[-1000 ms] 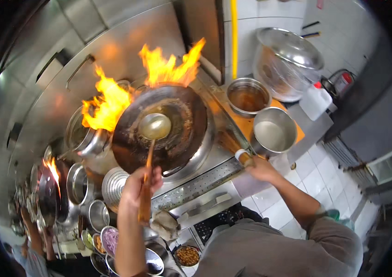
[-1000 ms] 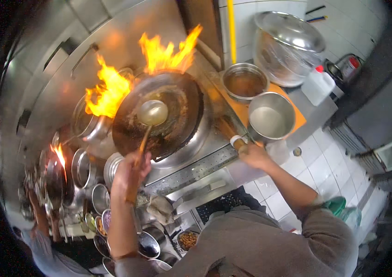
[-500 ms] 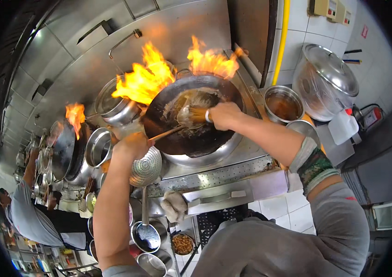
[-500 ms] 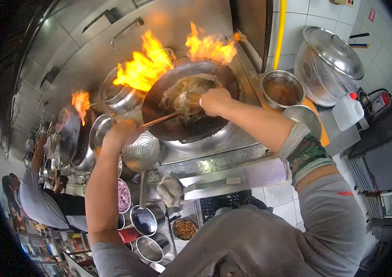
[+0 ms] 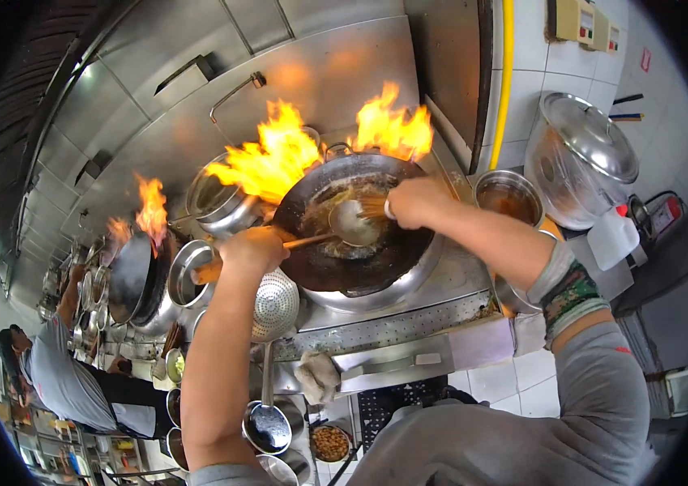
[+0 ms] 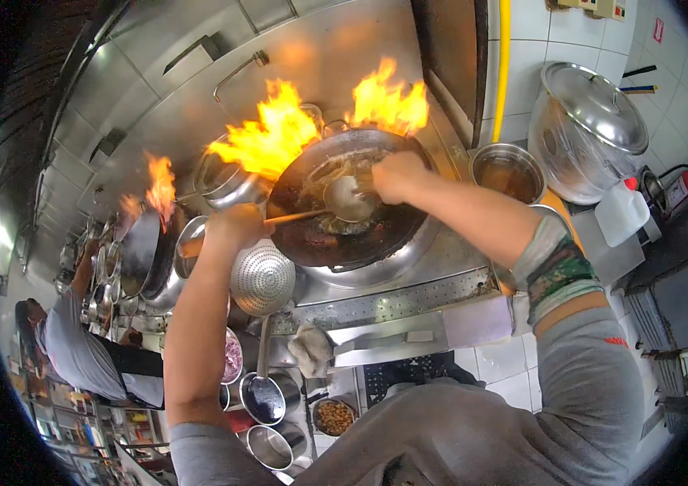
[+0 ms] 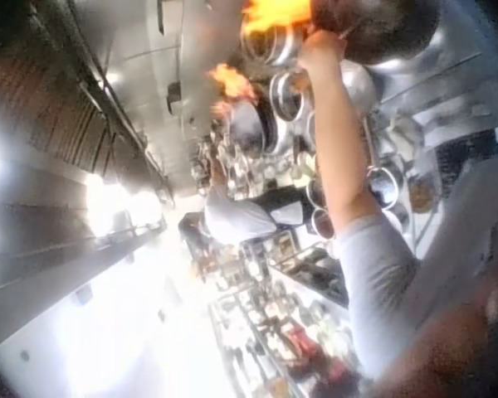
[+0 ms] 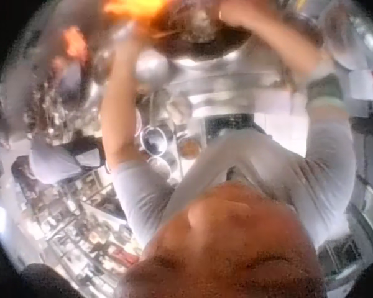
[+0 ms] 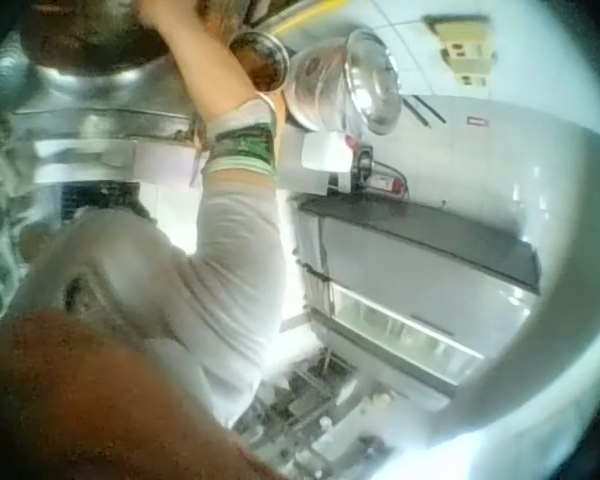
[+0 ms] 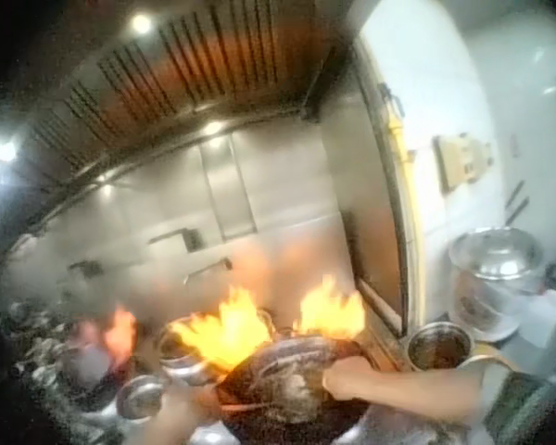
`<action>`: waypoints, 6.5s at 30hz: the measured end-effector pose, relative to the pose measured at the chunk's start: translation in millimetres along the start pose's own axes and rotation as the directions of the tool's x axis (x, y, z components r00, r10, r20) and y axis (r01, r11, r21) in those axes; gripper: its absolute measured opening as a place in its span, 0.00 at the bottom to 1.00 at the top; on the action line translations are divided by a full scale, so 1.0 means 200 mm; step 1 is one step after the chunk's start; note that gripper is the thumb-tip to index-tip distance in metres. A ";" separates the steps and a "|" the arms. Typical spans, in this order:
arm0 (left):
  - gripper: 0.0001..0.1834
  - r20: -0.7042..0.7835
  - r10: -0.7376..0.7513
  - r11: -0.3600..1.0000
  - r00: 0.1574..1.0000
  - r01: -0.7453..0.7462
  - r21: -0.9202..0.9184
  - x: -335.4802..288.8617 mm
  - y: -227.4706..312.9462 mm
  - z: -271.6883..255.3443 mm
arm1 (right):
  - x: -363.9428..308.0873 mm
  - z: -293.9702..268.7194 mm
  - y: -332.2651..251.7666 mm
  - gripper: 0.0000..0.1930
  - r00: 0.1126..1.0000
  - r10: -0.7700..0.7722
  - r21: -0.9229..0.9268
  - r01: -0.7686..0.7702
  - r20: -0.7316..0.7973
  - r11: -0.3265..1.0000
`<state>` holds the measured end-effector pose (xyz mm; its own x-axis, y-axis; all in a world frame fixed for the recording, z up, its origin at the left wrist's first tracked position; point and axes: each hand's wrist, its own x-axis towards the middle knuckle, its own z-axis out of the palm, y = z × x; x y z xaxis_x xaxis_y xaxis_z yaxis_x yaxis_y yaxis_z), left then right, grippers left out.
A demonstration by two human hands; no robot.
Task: The person prepares food in a commercial kitchen by stir-frying ingredients in a wok. They toss the contents using a spatula and ladle, add liquids and chopped vegetables from nearby containers, and use a bamboo brush to clean the wok surface over high flames.
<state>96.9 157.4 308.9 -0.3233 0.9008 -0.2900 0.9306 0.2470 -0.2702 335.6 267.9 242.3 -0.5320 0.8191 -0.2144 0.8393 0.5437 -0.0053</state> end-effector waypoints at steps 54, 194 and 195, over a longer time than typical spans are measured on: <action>0.24 -0.697 -0.035 0.792 0.716 -0.405 -0.456 -0.40 0.61 0.67 | 0.59 0.32 0.04 0.10 0.952 -0.263 -0.042 0.260 -0.155 0.965; 0.15 0.113 0.287 -0.891 0.951 0.309 -0.333 -0.08 0.56 1.14 | 0.06 -0.07 0.33 0.16 0.993 0.066 0.024 -0.064 -0.101 0.998; 0.16 0.131 0.210 -0.925 0.969 0.240 -0.293 -0.13 0.54 1.11 | -0.05 -0.14 0.34 0.18 0.980 0.073 0.157 -0.044 -0.184 0.987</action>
<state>168.2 82.3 83.8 -0.1405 0.8779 -0.4577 -0.8883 0.0923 0.4498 394.4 302.6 271.5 -0.4812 0.8761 -0.0311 0.8689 0.4719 -0.1496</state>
